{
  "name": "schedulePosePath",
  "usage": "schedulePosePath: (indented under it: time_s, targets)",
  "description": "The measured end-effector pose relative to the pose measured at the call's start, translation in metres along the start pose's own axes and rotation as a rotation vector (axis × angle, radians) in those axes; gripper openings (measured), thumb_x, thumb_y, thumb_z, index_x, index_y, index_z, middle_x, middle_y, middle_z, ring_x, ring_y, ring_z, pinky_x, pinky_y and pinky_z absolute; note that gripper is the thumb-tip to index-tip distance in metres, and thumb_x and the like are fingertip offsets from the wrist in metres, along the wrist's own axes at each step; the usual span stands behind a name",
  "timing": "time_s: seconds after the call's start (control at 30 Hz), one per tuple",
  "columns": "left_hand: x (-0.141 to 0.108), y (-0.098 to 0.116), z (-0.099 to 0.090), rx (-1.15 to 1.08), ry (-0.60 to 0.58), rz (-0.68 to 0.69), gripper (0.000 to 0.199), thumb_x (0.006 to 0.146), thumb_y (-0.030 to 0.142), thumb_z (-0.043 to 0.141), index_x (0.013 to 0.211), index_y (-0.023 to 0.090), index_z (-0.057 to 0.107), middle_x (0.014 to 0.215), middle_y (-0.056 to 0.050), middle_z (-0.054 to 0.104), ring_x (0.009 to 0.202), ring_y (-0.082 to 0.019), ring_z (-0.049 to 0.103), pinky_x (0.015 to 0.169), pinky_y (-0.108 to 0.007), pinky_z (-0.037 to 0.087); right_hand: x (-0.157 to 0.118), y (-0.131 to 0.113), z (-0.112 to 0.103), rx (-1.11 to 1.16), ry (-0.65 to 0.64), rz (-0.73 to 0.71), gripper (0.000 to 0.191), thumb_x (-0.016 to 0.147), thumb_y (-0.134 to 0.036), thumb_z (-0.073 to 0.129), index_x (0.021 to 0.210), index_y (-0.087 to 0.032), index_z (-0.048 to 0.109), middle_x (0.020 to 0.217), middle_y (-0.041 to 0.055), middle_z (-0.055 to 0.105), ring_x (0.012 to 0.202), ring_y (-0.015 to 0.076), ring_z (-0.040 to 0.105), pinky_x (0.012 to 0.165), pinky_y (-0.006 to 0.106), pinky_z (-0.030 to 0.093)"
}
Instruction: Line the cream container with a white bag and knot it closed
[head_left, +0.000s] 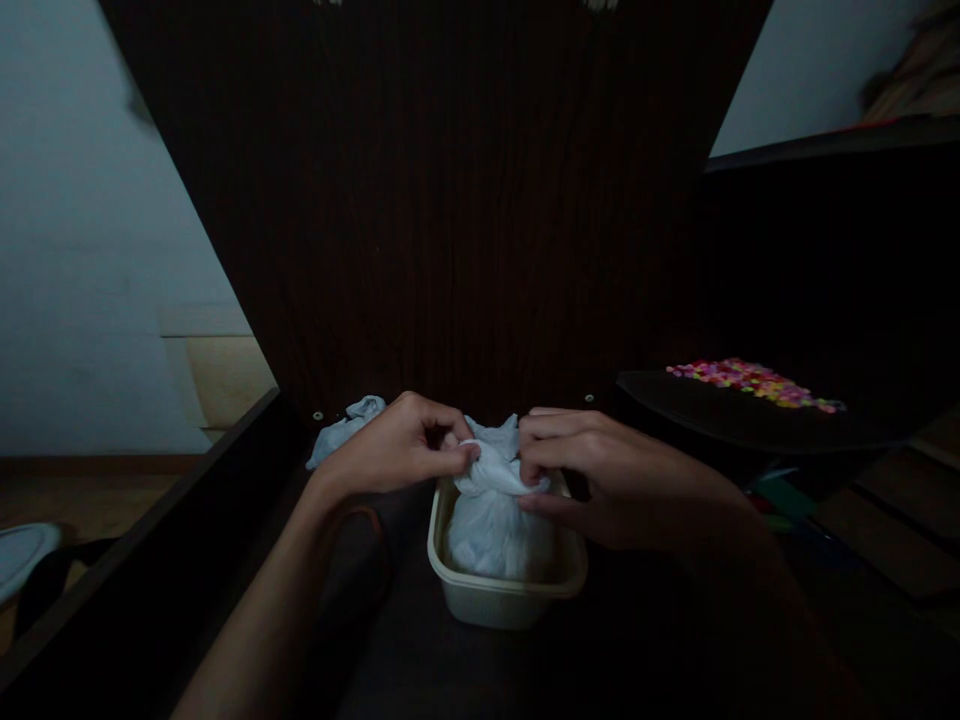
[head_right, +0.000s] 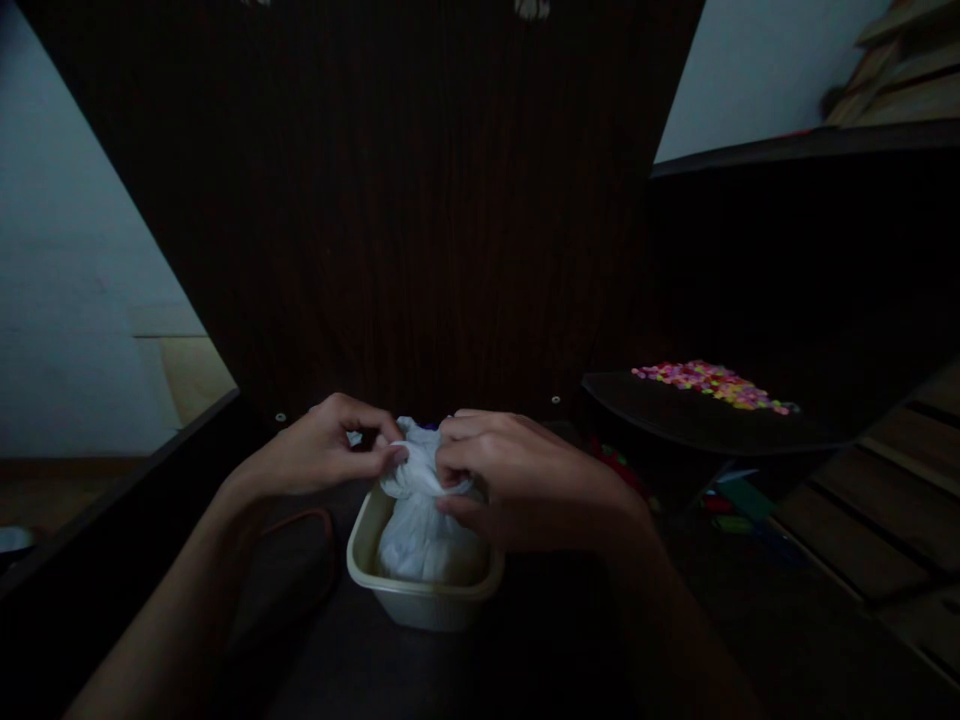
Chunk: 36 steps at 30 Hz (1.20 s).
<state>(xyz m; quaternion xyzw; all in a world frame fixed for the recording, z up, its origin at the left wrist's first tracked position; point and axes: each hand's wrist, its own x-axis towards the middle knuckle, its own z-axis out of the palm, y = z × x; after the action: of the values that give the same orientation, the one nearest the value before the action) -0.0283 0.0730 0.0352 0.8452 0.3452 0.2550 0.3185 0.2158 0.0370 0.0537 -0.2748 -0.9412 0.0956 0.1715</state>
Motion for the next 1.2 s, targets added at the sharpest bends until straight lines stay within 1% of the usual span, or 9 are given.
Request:
schedulePosePath:
  time_s: [0.13,0.3,0.47,0.6,0.67,0.83,0.93,1.0,1.2]
  targets:
    - [0.0,0.007,0.007,0.015,0.028,0.028,0.02,0.085,0.027,0.063,0.071,0.013,0.068,0.059,0.005,0.054,0.056,-0.008,0.044,0.051,-0.017,0.033,0.006,-0.005,0.013,-0.122,0.087,0.089,0.029,0.083,-0.042,0.079,0.093,-0.017,0.067,0.093,0.0029,0.062,0.083,0.0187,0.055,0.069,0.031,0.037]
    - [-0.001,0.013,0.01,0.076,0.017,0.089,0.015,0.081,0.019,0.062,0.067,0.013,0.064,0.059,0.006,0.053,0.056,-0.007,0.044,0.053,-0.017,0.034,0.011,-0.007,0.023,-0.171,0.037,0.016,0.003,0.09,-0.017,0.07,0.091,-0.015,0.067,0.089,0.0031,0.063,0.082,0.0172,0.054,0.072,0.031,0.038]
    - [-0.001,0.007,0.004,0.078,-0.017,0.081,0.019,0.085,0.025,0.064,0.073,0.012,0.07,0.061,0.004,0.056,0.057,-0.008,0.044,0.052,-0.017,0.034,0.001,-0.001,0.004,-0.008,-0.063,-0.119,0.019,0.094,-0.011,0.061,0.076,-0.015,0.063,0.082,0.0022,0.064,0.081,0.0155,0.053,0.072,0.03,0.037]
    - [-0.001,0.007,0.003,0.005,-0.003,0.018,0.023,0.086,0.029,0.064,0.072,0.012,0.069,0.06,0.003,0.056,0.056,-0.008,0.044,0.051,-0.016,0.035,-0.007,-0.001,-0.008,0.061,-0.043,-0.139,0.014,0.09,-0.01,0.067,0.078,-0.016,0.065,0.081,0.0003,0.064,0.08,0.0139,0.053,0.073,0.028,0.037]
    - [-0.002,0.012,0.005,-0.021,0.011,0.01,0.024,0.087,0.03,0.064,0.071,0.012,0.067,0.059,0.004,0.055,0.055,-0.008,0.044,0.051,-0.016,0.035,-0.007,-0.005,-0.005,0.027,0.012,-0.055,0.008,0.087,-0.017,0.073,0.081,-0.017,0.067,0.085,0.001,0.065,0.084,0.0152,0.056,0.074,0.029,0.038]
    - [-0.004,0.021,0.007,-0.012,0.038,0.058,0.024,0.086,0.028,0.062,0.065,0.014,0.061,0.056,0.006,0.05,0.053,-0.007,0.04,0.049,-0.016,0.032,0.003,-0.016,0.02,-0.208,0.093,0.048,0.03,0.082,-0.042,0.079,0.094,-0.016,0.068,0.091,0.0045,0.063,0.085,0.0205,0.056,0.071,0.033,0.037]
    - [-0.005,0.02,0.006,0.005,0.03,0.053,0.024,0.087,0.029,0.062,0.068,0.014,0.063,0.057,0.005,0.052,0.055,-0.008,0.042,0.051,-0.016,0.033,0.007,-0.014,0.027,-0.293,0.101,0.053,0.016,0.089,-0.027,0.071,0.101,-0.016,0.067,0.094,0.0047,0.063,0.085,0.0197,0.055,0.068,0.032,0.034]
    - [-0.006,0.017,0.004,0.027,0.013,0.038,0.025,0.088,0.031,0.063,0.072,0.013,0.067,0.06,0.004,0.055,0.057,-0.009,0.045,0.052,-0.017,0.034,0.006,-0.011,0.024,-0.26,0.064,0.02,0.003,0.093,-0.018,0.064,0.095,-0.017,0.066,0.092,0.0031,0.063,0.082,0.0174,0.054,0.066,0.032,0.032]
    - [-0.006,0.006,-0.002,0.026,-0.023,0.03,0.027,0.091,0.035,0.064,0.08,0.011,0.073,0.062,0.002,0.059,0.057,-0.008,0.046,0.052,-0.017,0.035,-0.001,-0.001,0.0,-0.043,0.003,-0.168,0.028,0.093,-0.009,0.062,0.067,-0.017,0.053,0.08,-0.0005,0.057,0.079,0.0136,0.049,0.069,0.029,0.033]
